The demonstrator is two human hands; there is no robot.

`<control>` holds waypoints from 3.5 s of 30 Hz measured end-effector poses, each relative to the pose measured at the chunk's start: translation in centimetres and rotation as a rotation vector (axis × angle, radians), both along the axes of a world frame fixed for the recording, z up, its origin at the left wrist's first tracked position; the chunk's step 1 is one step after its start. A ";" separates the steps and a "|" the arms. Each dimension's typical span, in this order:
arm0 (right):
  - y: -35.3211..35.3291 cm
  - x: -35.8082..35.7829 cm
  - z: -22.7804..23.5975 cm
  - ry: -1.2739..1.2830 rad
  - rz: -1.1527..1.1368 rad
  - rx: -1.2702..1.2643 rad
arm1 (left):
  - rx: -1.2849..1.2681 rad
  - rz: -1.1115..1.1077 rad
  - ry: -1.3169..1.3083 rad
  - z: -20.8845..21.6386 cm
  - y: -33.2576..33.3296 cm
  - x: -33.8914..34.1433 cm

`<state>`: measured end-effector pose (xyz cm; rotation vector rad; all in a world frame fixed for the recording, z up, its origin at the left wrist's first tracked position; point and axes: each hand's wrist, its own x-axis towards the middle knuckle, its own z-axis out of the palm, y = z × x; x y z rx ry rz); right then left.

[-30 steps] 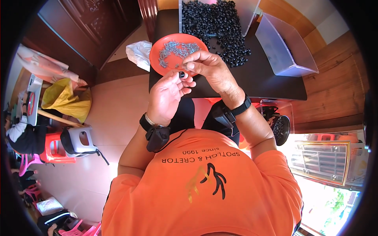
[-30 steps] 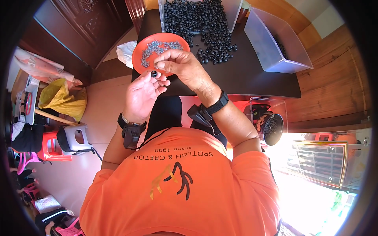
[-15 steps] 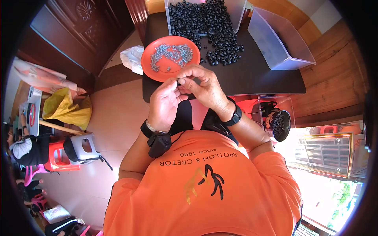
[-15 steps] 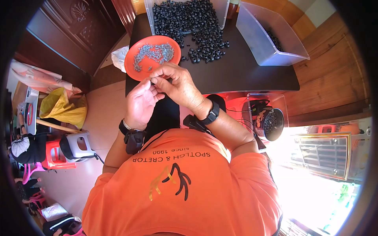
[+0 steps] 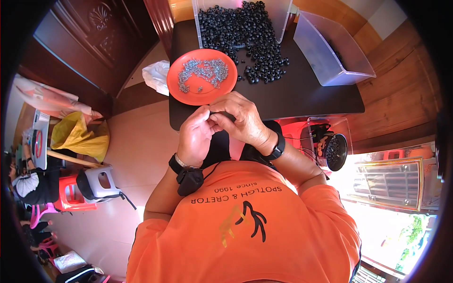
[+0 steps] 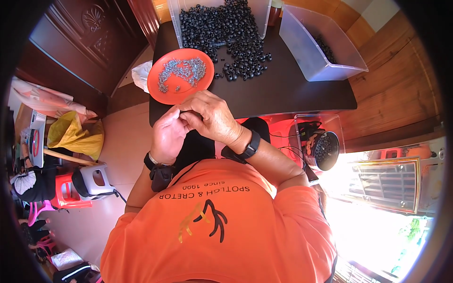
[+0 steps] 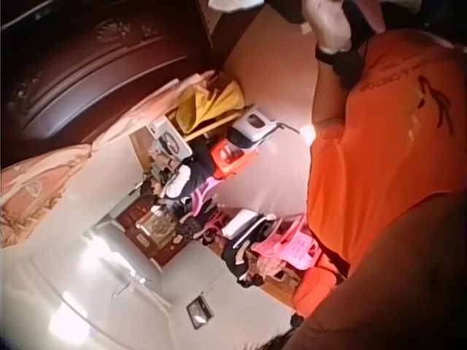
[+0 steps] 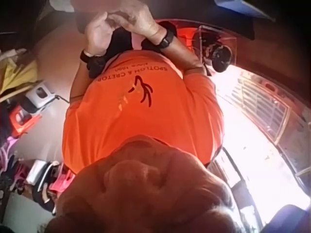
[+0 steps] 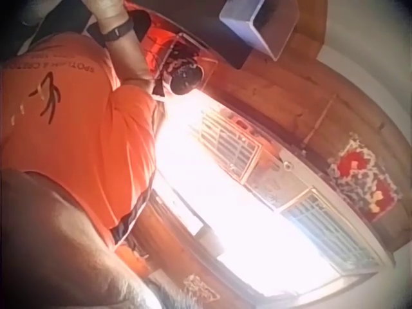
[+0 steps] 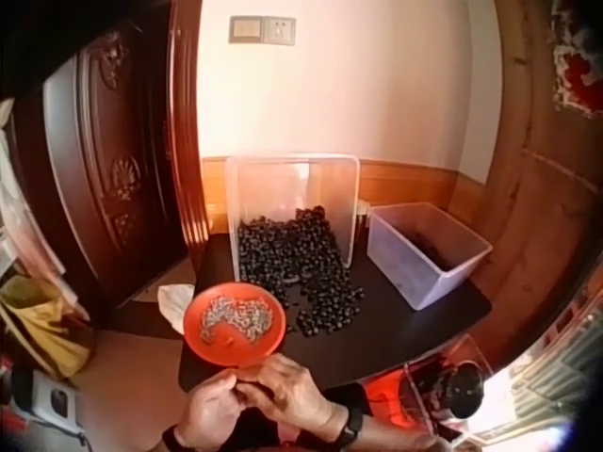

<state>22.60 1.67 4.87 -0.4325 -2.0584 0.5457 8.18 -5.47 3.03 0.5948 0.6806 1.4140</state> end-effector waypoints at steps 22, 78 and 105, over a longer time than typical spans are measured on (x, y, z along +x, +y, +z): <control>17.7 1.6 0.5 -0.668 -0.343 -0.104 | -0.082 0.035 -0.023 1.1 -0.6 -1.0; -0.9 2.0 -0.8 0.178 -0.019 -0.276 | -0.136 -0.039 -0.152 1.5 0.5 2.2; -2.1 1.5 -0.9 0.160 -0.229 0.008 | -0.151 -0.008 -0.186 2.2 0.3 3.6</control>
